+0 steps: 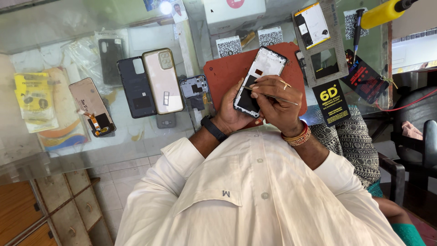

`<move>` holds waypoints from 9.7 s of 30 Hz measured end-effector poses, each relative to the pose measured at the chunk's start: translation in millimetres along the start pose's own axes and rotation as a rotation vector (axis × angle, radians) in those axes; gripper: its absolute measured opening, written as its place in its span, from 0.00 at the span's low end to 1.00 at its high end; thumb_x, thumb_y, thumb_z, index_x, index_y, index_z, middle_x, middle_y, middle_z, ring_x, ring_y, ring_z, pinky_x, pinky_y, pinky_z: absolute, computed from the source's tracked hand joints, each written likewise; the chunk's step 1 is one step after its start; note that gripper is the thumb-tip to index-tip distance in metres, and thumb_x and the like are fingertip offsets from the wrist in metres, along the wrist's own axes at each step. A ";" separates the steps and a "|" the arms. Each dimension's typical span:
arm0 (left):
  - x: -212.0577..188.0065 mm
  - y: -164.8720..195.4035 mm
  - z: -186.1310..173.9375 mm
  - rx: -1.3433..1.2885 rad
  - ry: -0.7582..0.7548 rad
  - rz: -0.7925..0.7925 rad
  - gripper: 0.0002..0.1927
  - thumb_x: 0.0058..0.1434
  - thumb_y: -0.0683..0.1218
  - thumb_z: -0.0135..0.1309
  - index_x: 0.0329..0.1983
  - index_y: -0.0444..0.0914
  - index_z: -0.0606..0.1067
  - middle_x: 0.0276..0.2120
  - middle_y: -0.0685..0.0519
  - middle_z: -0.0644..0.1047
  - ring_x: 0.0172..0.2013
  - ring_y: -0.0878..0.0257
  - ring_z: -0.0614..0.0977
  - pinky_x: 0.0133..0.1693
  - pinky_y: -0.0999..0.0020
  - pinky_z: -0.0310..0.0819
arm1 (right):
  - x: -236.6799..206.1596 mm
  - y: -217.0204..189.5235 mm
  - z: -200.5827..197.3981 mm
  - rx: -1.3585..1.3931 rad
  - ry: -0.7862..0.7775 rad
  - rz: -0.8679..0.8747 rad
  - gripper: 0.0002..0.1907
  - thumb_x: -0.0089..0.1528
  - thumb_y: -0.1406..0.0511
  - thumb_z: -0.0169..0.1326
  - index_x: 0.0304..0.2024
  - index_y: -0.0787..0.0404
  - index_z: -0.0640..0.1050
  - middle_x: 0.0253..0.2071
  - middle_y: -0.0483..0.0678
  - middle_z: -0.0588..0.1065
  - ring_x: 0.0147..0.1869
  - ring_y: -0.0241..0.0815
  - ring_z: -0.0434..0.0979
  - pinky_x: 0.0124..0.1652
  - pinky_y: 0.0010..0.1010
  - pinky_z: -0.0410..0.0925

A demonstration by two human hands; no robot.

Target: The person holds a disassembled phone frame on a red mat and uses a thin metal pry tool to scrape and clean old adhesive and residue from the frame edges and screen recess, working around the perimeter of the phone body throughout the clip.

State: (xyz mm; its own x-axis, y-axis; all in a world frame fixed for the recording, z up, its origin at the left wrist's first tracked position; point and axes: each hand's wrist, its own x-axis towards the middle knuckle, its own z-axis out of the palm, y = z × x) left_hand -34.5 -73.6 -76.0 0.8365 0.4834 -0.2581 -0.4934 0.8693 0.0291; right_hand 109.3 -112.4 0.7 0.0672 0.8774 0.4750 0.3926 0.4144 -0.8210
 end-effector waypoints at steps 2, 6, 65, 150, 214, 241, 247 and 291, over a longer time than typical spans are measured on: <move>0.4 0.1 -0.6 -0.005 -0.017 -0.004 0.26 0.79 0.63 0.34 0.57 0.40 0.72 0.44 0.49 0.79 0.42 0.54 0.82 0.40 0.55 0.79 | 0.7 0.4 -0.8 0.002 -0.011 -0.019 0.07 0.61 0.80 0.60 0.40 0.69 0.80 0.41 0.55 0.81 0.51 0.52 0.83 0.54 0.38 0.75; 0.3 1.2 -1.1 0.052 -0.085 -0.006 0.26 0.78 0.64 0.35 0.56 0.41 0.72 0.43 0.48 0.79 0.40 0.54 0.82 0.39 0.56 0.80 | 0.2 0.3 0.5 0.004 0.021 -0.002 0.07 0.62 0.80 0.60 0.41 0.69 0.80 0.41 0.54 0.81 0.50 0.50 0.83 0.55 0.38 0.76; 3.4 -3.4 1.8 0.091 -0.133 0.056 0.24 0.81 0.62 0.32 0.53 0.41 0.71 0.47 0.49 0.78 0.46 0.55 0.82 0.42 0.53 0.80 | 25.4 -8.7 0.1 -0.335 -0.127 0.013 0.08 0.60 0.73 0.66 0.42 0.64 0.83 0.35 0.50 0.75 0.41 0.48 0.82 0.40 0.35 0.74; -18.6 9.9 32.8 0.885 0.010 -0.009 0.23 0.69 0.52 0.33 0.46 0.32 0.74 0.31 0.54 0.76 0.21 0.70 0.71 0.22 0.72 0.65 | 31.3 4.2 -55.2 -0.054 -0.414 -0.054 0.11 0.57 0.77 0.65 0.41 0.61 0.83 0.42 0.49 0.79 0.45 0.42 0.84 0.41 0.29 0.77; -17.6 32.6 14.5 1.435 0.280 0.705 0.05 0.70 0.37 0.50 0.46 0.32 0.75 0.39 0.52 0.82 0.42 0.70 0.81 0.45 0.73 0.75 | 42.8 28.7 -18.5 -0.122 -0.422 0.345 0.05 0.61 0.70 0.65 0.38 0.66 0.82 0.31 0.47 0.76 0.32 0.39 0.74 0.31 0.32 0.66; -14.4 33.4 7.1 1.412 0.295 0.692 0.05 0.72 0.38 0.50 0.45 0.33 0.76 0.35 0.55 0.79 0.37 0.73 0.76 0.40 0.76 0.71 | 35.5 36.7 -13.5 -0.046 -0.377 0.325 0.05 0.63 0.72 0.63 0.42 0.65 0.83 0.32 0.45 0.76 0.33 0.34 0.72 0.33 0.28 0.66; -15.0 35.0 8.3 1.429 0.303 0.675 0.05 0.71 0.39 0.50 0.45 0.33 0.76 0.35 0.55 0.79 0.36 0.73 0.76 0.40 0.76 0.71 | 34.5 36.9 -13.0 -0.066 -0.368 0.310 0.04 0.63 0.74 0.62 0.41 0.67 0.82 0.32 0.47 0.76 0.34 0.37 0.73 0.34 0.29 0.66; -15.1 36.6 7.3 1.418 0.287 0.645 0.03 0.68 0.36 0.54 0.44 0.32 0.75 0.38 0.54 0.81 0.41 0.72 0.79 0.45 0.75 0.75 | 43.4 31.7 -19.5 -0.188 -0.417 0.230 0.07 0.59 0.70 0.66 0.40 0.63 0.84 0.33 0.48 0.80 0.37 0.43 0.80 0.34 0.32 0.70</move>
State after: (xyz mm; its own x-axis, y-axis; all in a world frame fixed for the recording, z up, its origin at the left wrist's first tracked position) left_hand -63.5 -48.4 -64.0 0.4308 0.9024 -0.0082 0.0181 0.0004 0.9998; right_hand 142.6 -65.9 1.5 -0.1854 0.9785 0.0900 0.5713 0.1819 -0.8004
